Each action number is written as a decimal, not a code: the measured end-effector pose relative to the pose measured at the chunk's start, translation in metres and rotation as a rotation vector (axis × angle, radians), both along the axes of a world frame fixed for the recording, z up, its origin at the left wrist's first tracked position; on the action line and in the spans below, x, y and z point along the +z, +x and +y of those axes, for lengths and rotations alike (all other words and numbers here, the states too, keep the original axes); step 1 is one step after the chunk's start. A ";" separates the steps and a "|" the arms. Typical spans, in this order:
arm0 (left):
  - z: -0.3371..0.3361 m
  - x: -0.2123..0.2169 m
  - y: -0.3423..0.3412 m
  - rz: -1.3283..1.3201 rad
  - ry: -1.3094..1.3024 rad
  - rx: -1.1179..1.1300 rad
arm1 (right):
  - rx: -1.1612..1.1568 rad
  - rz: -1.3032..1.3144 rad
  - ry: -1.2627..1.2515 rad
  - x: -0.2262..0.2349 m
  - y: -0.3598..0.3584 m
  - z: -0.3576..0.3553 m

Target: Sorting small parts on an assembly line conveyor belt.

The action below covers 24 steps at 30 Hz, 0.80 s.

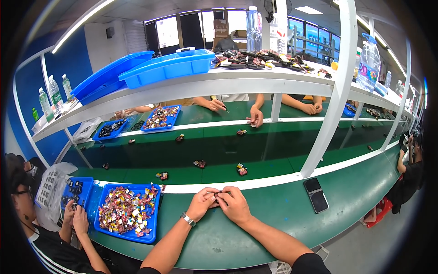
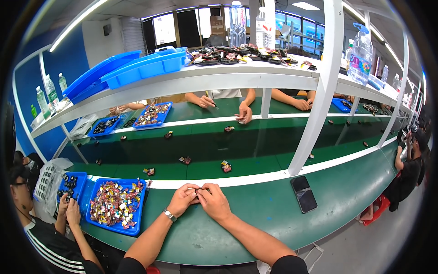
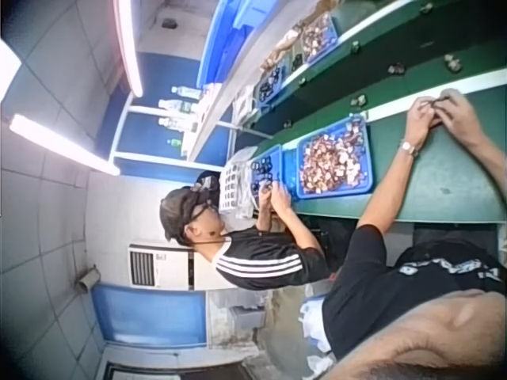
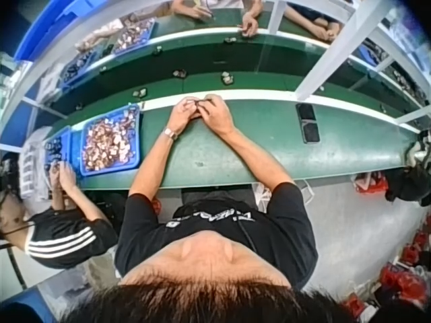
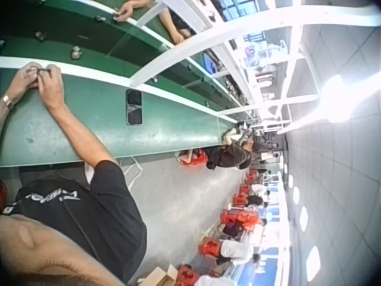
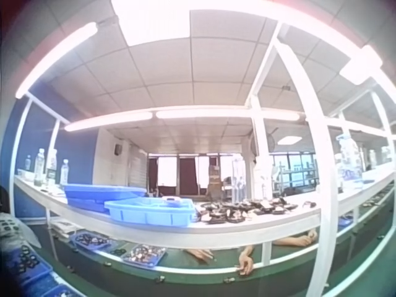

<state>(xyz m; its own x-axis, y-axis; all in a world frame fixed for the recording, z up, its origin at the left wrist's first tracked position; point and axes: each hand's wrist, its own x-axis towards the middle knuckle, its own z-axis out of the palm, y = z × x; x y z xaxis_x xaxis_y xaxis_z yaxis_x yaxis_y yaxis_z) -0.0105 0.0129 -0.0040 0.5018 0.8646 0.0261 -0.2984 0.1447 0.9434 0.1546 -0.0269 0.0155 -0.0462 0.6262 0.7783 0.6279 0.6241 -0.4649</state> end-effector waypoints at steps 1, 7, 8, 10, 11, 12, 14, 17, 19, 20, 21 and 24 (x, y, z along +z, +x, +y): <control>0.000 0.001 0.000 0.009 0.005 -0.005 | -0.005 0.006 -0.007 0.000 0.000 0.000; -0.002 0.002 0.002 0.027 -0.005 0.015 | -0.025 -0.006 -0.014 -0.002 -0.001 0.000; -0.003 0.003 0.003 0.033 -0.008 0.031 | -0.026 -0.004 -0.015 -0.002 -0.001 0.001; -0.005 0.004 0.005 0.087 0.020 0.066 | -0.004 0.003 -0.050 -0.006 -0.001 0.002; -0.005 0.004 0.005 0.140 0.049 0.102 | -0.003 0.005 -0.052 -0.007 -0.001 0.003; -0.005 0.004 0.005 0.142 0.046 0.105 | 0.029 0.046 -0.050 -0.007 0.001 0.004; -0.004 0.001 0.003 0.076 0.049 0.105 | 0.064 0.090 -0.051 -0.008 0.001 0.006; -0.005 0.004 0.004 0.079 0.083 0.069 | 0.081 0.258 -0.179 -0.007 0.003 0.005; -0.004 0.002 0.003 0.081 0.073 0.064 | 0.094 0.271 -0.215 -0.009 0.004 0.006; -0.003 0.001 0.003 0.079 0.064 0.060 | 0.107 0.278 -0.250 -0.010 0.005 0.007; -0.002 0.000 0.003 0.083 0.062 0.055 | 0.102 0.282 -0.251 -0.011 0.006 0.007; -0.001 0.000 0.006 0.095 0.067 0.020 | 0.146 0.267 -0.261 -0.009 0.014 0.009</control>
<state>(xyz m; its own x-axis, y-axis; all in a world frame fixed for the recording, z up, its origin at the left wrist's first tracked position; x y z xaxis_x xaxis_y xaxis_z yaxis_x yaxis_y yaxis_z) -0.0043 0.0119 -0.0040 0.4871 0.8725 0.0378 -0.2098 0.0748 0.9749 0.1686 -0.0178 0.0065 0.0327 0.8065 0.5904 0.3770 0.5371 -0.7546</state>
